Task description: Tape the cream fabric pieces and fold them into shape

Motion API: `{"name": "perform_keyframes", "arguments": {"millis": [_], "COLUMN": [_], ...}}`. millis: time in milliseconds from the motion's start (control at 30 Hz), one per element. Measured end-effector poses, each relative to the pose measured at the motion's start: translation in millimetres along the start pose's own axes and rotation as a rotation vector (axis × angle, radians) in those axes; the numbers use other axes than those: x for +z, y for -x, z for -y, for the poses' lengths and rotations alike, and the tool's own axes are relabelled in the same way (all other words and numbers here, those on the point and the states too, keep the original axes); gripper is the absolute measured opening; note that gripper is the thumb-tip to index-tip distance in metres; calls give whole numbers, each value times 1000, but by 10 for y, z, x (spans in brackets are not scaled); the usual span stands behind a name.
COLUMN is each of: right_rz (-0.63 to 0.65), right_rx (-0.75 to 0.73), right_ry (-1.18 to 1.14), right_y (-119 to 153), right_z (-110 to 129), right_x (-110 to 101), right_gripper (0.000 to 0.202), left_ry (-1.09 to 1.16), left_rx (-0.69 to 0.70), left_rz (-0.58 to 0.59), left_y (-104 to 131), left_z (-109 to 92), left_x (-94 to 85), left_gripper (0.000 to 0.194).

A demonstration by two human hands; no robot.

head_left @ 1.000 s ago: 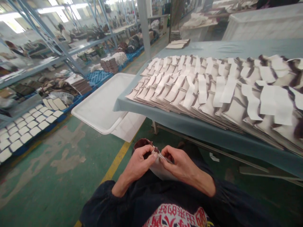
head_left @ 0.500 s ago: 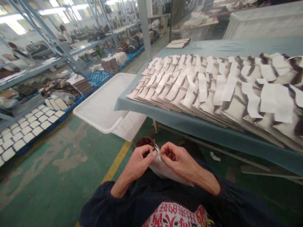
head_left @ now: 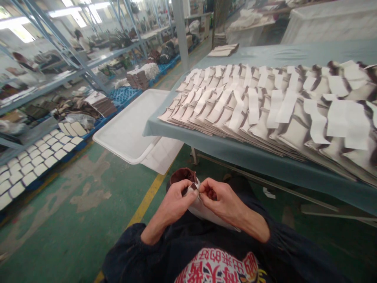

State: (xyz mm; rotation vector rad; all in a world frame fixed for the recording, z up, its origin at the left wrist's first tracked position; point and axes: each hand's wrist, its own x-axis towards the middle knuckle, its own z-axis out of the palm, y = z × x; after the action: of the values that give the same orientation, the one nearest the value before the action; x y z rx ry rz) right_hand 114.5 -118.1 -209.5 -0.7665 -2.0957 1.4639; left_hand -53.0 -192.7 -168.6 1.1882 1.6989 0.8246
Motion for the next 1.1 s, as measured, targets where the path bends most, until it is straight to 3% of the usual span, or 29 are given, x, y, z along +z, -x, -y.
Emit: {"name": "perform_keyframes", "arguments": {"millis": [300, 533, 800, 1100], "right_rz": [-13, 135, 224, 192], "right_rx": [-50, 22, 182, 126], "right_ry": [262, 344, 399, 390], "right_y": [-35, -149, -253, -283], "right_z": [123, 300, 377, 307], "right_x": [-139, -298, -313, -271], "right_gripper": [7, 14, 16, 12], "left_ry": [71, 52, -74, -35], "left_rx": [-44, -44, -45, -58], "left_rz": [80, 128, 54, -41], "left_y": [-21, -32, -37, -98], "left_z": [3, -41, -111, -53], "left_x": [-51, -63, 9, 79], "left_gripper": [28, 26, 24, 19]}}
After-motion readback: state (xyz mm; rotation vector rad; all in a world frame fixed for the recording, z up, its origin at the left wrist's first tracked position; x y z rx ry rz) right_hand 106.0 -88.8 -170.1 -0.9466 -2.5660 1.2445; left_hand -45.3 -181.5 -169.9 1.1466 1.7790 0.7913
